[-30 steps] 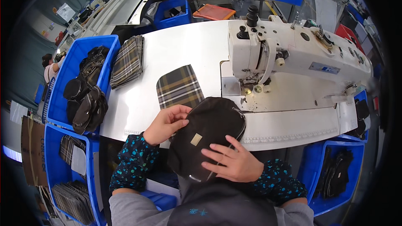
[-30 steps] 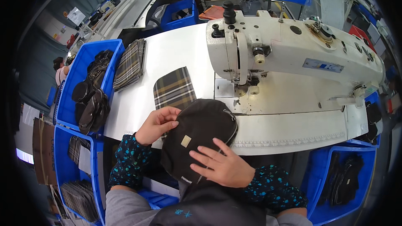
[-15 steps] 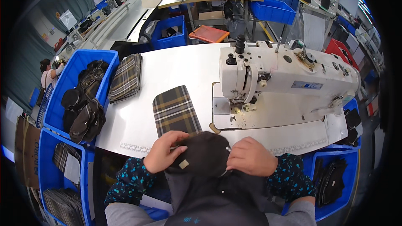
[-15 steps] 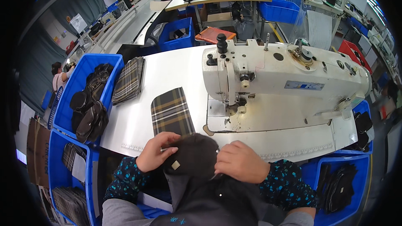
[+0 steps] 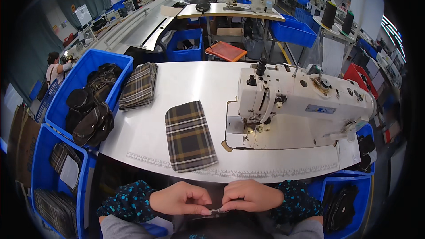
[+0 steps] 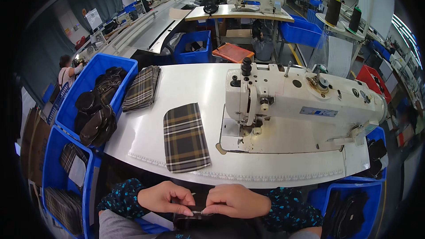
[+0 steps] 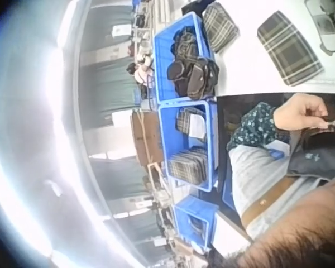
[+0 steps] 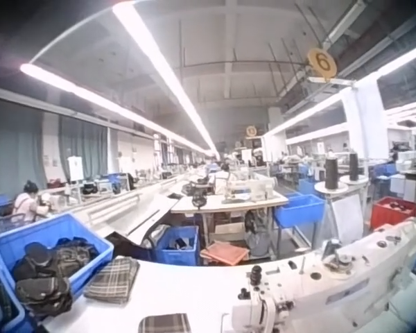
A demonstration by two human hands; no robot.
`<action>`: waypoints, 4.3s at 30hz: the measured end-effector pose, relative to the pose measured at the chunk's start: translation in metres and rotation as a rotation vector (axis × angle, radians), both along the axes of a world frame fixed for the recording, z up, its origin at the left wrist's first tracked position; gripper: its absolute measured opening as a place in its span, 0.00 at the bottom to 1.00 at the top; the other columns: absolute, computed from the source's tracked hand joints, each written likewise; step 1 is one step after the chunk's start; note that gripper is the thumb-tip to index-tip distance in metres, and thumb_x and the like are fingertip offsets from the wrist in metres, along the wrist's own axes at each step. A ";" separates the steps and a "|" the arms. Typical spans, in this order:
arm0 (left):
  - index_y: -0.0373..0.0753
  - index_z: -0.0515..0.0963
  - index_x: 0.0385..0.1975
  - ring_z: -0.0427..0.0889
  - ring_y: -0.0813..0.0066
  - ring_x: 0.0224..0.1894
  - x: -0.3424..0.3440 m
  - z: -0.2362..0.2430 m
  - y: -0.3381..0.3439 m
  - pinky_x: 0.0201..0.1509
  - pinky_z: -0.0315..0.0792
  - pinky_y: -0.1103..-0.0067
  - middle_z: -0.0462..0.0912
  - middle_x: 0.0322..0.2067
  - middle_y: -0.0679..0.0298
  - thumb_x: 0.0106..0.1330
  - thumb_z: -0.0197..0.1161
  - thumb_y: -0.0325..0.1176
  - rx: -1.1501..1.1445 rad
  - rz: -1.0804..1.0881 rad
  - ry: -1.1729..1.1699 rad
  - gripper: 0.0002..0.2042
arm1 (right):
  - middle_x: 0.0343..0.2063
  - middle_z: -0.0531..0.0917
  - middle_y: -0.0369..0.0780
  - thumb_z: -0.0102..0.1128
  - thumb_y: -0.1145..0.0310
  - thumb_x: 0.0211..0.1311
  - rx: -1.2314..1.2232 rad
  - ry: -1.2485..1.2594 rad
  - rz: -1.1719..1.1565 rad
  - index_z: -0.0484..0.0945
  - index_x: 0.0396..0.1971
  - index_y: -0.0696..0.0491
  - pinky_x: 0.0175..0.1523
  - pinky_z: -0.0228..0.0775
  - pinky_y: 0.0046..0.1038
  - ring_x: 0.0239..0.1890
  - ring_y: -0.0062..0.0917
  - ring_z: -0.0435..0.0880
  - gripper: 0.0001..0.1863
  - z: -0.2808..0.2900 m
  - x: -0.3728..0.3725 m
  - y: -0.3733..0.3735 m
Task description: Sewing a fabric or leather pouch using an industrial sewing machine.
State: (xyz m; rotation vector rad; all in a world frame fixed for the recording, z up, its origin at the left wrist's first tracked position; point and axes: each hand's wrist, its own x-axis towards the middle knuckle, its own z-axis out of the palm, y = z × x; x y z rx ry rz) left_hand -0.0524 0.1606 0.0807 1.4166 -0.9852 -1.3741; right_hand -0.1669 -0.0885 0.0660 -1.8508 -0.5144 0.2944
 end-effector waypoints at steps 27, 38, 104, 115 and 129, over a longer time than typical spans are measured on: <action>0.41 0.90 0.37 0.74 0.61 0.59 0.080 0.003 0.128 0.65 0.64 0.67 0.79 0.54 0.58 0.53 0.80 0.31 -0.128 0.250 -0.377 0.12 | 0.30 0.83 0.40 0.74 0.68 0.60 0.541 -0.171 -0.043 0.80 0.25 0.56 0.39 0.67 0.30 0.31 0.31 0.76 0.11 0.010 -0.015 -0.037; 0.50 0.87 0.44 0.63 0.51 0.72 0.123 -0.011 0.104 0.70 0.60 0.51 0.71 0.66 0.58 0.49 0.75 0.25 0.635 0.482 -1.700 0.20 | 0.57 0.79 0.46 0.72 0.58 0.56 -0.544 -0.712 -0.530 0.79 0.53 0.59 0.56 0.74 0.36 0.53 0.38 0.81 0.29 -0.061 0.059 0.063; 0.40 0.85 0.40 0.85 0.49 0.37 0.115 -0.068 -0.178 0.39 0.79 0.63 0.86 0.33 0.54 0.58 0.72 0.38 0.015 0.213 -1.165 0.13 | 0.34 0.87 0.50 0.62 0.69 0.56 -0.986 -1.078 -0.457 0.85 0.32 0.63 0.25 0.64 0.22 0.18 0.20 0.78 0.12 -0.098 0.059 -0.062; 0.40 0.83 0.45 0.86 0.51 0.40 0.113 -0.068 -0.181 0.42 0.79 0.63 0.88 0.36 0.57 0.56 0.73 0.35 0.094 0.273 -1.130 0.17 | 0.37 0.87 0.58 0.63 0.70 0.55 -1.034 -1.037 -0.443 0.84 0.33 0.65 0.23 0.65 0.23 0.16 0.21 0.79 0.13 -0.098 0.056 -0.058; 0.38 0.83 0.44 0.85 0.48 0.41 0.121 -0.079 -0.182 0.46 0.78 0.62 0.87 0.36 0.54 0.52 0.75 0.35 -0.017 0.236 -1.141 0.19 | 0.42 0.87 0.57 0.63 0.70 0.50 -1.100 -0.942 -0.424 0.85 0.36 0.63 0.23 0.66 0.21 0.18 0.19 0.77 0.14 -0.095 0.050 -0.055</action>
